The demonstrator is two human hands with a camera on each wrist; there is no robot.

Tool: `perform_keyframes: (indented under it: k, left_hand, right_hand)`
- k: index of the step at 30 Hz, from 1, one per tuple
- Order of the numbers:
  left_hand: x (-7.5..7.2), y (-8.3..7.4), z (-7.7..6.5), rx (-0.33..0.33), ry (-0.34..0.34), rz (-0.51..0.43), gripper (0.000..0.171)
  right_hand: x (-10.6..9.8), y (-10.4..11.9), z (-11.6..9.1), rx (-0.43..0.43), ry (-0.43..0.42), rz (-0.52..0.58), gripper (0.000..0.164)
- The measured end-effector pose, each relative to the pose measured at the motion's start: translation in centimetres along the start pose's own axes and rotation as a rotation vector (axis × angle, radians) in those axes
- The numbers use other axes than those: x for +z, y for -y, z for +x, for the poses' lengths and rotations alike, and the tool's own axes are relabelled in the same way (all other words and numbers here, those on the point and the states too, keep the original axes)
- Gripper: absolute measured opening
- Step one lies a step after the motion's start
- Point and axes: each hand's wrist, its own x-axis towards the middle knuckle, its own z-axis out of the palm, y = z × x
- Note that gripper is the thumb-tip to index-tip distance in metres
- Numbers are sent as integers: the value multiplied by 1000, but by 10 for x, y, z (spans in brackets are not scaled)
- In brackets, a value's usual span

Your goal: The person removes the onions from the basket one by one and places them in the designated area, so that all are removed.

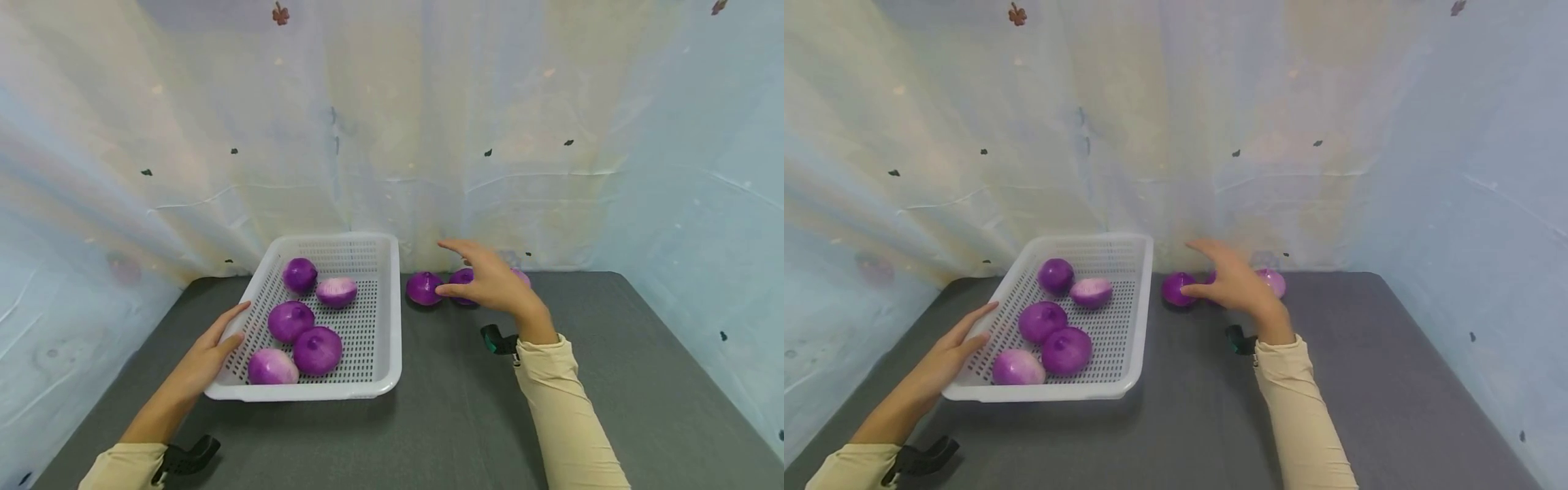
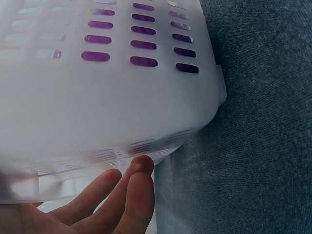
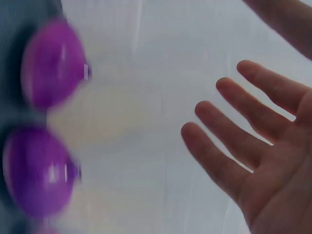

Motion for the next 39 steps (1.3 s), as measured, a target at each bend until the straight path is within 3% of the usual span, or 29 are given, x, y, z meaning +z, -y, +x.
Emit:
perform_keyframes:
  k: [10,16,20,28,35,39]
  left_hand:
    - [-1,0,-2,1,5,10,59]
    - [-1,1,-4,-4,8,11,59]
    - [-1,2,-3,7,14,7,59]
    - [-4,6,0,18,4,11,59]
    - [-6,6,1,19,5,8,59]
    - [-3,6,2,19,11,-3,59]
  right_hand:
    - [62,64,13,-255,189,103,77]
    - [96,78,19,-356,241,219,69]
    - [112,82,26,-424,284,186,69]
    - [115,87,45,-418,429,19,87]
    - [127,93,59,-334,556,-110,100]
    - [133,95,63,-329,621,-167,111]
